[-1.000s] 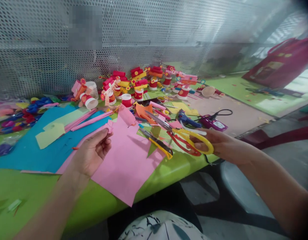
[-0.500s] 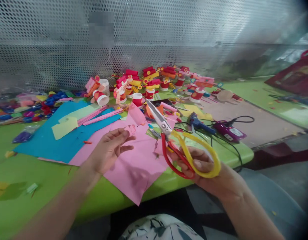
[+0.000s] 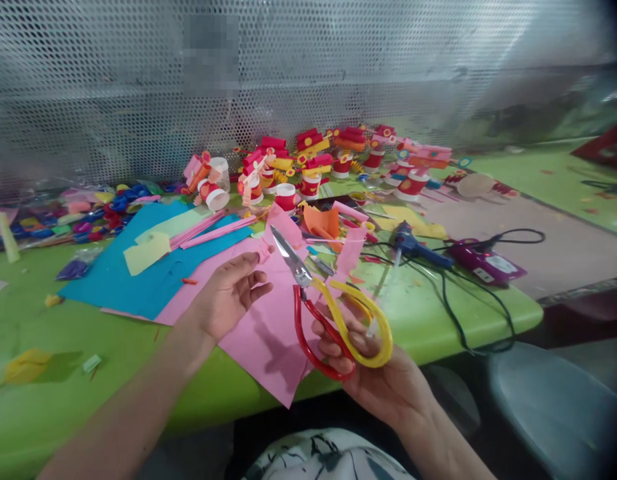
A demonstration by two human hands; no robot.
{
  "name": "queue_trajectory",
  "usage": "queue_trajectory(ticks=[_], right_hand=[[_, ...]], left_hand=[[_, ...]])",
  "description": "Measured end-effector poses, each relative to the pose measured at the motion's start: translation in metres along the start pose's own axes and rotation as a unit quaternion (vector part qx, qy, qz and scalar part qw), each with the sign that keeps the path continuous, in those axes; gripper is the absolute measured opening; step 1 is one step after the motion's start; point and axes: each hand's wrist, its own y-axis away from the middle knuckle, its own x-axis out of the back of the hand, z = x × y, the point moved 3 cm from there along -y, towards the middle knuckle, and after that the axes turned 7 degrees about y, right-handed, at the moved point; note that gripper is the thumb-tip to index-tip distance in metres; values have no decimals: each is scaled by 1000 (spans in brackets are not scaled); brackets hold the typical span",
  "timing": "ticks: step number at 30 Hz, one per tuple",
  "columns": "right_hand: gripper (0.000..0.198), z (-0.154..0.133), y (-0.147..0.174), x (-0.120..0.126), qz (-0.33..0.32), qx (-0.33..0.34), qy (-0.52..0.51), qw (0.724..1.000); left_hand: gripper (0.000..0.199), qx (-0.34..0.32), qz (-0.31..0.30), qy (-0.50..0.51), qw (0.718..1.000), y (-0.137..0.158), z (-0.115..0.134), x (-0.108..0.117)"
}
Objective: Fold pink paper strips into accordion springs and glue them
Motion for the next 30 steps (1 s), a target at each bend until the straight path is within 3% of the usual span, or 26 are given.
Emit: queue_trajectory(ticks=[5, 8, 13, 17, 20, 26, 30], right_hand=[[26, 20, 2, -1, -42, -65, -128, 989], [32, 26, 6, -4, -52, -84, -153, 983], [31, 32, 9, -11, -53, -78, -79, 992], [26, 30, 12, -19, -32, -13, 56, 998], [25, 24, 14, -27, -34, 22, 123, 992], [27, 3, 17, -29, -63, 54, 163, 983], [40, -20, 31, -25, -54, 143, 296, 943]], left_hand=[[11, -78, 102, 30, 991, -3, 10, 4], [10, -125, 132, 50, 982, -5, 17, 8], [7, -177, 161, 66, 969, -4, 25, 12], [6, -159, 180, 70, 968, -8, 25, 17], [13, -116, 163, 44, 979, -13, 18, 19], [13, -85, 33, -22, 996, -18, -4, 10], [16, -66, 55, -43, 995, -16, -8, 11]])
